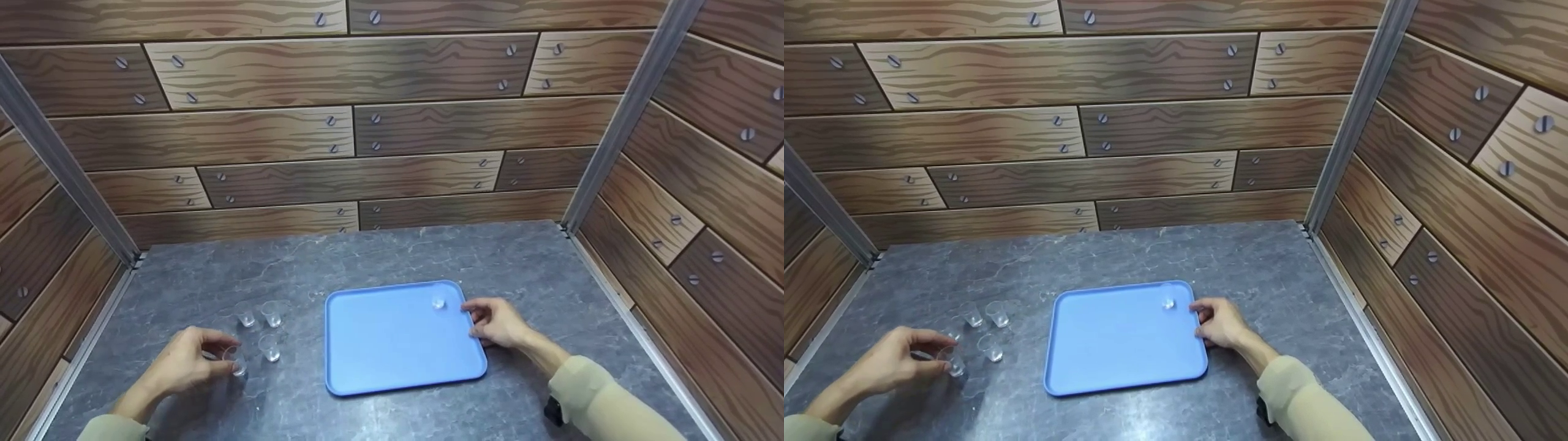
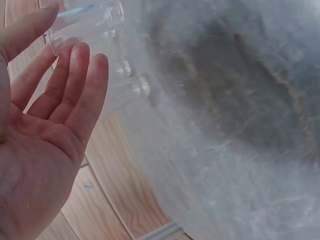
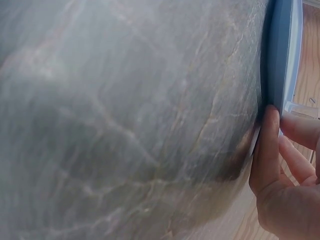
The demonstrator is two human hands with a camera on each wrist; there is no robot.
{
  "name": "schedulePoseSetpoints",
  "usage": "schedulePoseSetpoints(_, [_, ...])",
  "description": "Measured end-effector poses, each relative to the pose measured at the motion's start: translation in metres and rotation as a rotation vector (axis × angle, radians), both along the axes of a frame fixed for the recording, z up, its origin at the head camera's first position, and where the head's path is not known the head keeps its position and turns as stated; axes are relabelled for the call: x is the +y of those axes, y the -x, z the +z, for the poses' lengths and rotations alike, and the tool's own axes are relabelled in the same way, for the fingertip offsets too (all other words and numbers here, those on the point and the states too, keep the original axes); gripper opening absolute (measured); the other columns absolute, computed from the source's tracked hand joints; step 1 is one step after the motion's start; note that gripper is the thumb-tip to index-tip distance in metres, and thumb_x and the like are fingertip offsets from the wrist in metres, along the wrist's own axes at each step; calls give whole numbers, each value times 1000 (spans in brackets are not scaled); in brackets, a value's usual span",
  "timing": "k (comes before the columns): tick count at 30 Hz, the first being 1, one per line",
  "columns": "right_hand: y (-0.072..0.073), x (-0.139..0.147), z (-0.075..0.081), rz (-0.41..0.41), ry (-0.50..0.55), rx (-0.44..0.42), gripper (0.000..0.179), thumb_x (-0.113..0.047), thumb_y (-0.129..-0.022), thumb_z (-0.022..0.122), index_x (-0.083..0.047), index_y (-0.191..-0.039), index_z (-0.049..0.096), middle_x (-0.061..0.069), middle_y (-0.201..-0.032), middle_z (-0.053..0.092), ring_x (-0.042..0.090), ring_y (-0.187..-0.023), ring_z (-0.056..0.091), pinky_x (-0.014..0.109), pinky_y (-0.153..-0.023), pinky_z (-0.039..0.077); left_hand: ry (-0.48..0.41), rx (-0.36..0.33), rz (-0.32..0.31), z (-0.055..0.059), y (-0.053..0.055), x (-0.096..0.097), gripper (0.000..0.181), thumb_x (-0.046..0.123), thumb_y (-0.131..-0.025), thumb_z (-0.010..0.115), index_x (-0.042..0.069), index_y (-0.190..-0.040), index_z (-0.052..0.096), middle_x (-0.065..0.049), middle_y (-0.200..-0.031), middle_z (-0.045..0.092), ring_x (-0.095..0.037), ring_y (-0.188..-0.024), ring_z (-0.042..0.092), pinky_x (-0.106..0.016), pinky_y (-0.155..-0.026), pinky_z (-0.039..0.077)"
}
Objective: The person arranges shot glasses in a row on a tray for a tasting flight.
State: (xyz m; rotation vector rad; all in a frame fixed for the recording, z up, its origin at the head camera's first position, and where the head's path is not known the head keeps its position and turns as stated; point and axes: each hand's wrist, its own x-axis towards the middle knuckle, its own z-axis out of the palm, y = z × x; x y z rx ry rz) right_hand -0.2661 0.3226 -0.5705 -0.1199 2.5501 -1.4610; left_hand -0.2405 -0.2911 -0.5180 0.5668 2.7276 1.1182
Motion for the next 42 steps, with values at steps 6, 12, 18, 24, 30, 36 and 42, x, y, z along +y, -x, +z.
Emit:
schedulePoseSetpoints(6, [0, 1, 0, -11, -12, 8, 56, 14, -87, 78, 7, -142, 70, 15, -103, 67, 15, -80, 64, 31, -62, 64, -22, 24, -28, 18, 5, 12, 43, 20, -86, 95, 1, -122, 83, -14, -111, 85, -11, -95, 76, -23, -84, 65])
schedulePoseSetpoints(12, [-1, 3, -2, -15, -25, 12, 55, 13, -88, 79, 5, -141, 71, 14, -103, 67, 15, -80, 64, 32, -63, 64, -46, 26, -73, 34, 15, 35, 43, 21, -86, 94, 3, -124, 83, -12, -112, 85, -9, -95, 76, -21, -84, 64])
schedulePoseSetpoints(18, [-1, 3, -2, 6, -2, 17, 55, 13, -88, 77, 8, -142, 69, 15, -103, 67, 13, -79, 64, 29, -62, 63, -51, 68, -113, 43, 27, 61, 42, 23, -87, 94, 6, -123, 84, -8, -109, 85, -12, -94, 76, -21, -85, 64])
schedulePoseSetpoints(24, [0, 2, -3, 23, 16, 11, 55, 14, -88, 76, 10, -143, 67, 15, -103, 67, 13, -79, 63, 28, -63, 62, -42, 107, -145, 43, 39, 91, 40, 22, -87, 95, 5, -121, 84, -9, -108, 86, -31, -100, 80, -33, -88, 69])
schedulePoseSetpoints(30, [1, -2, -3, 26, 17, 22, 55, 14, -88, 75, 9, -142, 68, 15, -102, 67, 14, -78, 62, 26, -62, 61, -47, 126, -162, 40, 45, 116, 36, 20, -88, 95, 6, -120, 86, -9, -108, 86, -27, -97, 81, -26, -83, 67])
schedulePoseSetpoints(36, [0, 1, -2, 28, 22, 39, 56, 15, -88, 75, 12, -142, 67, 18, -103, 67, 15, -79, 62, 28, -62, 62, -59, 132, -182, 36, 54, 138, 39, 20, -87, 96, 3, -121, 85, -13, -107, 86, -20, -93, 80, -26, -80, 67])
schedulePoseSetpoints(42, [0, 1, -2, 16, 15, 31, 56, 15, -87, 77, 10, -142, 68, 16, -103, 66, 15, -79, 62, 28, -63, 63, -75, 117, -156, 29, 63, 163, 41, 21, -87, 97, 4, -122, 85, -13, -107, 87, -18, -91, 80, -27, -78, 67])
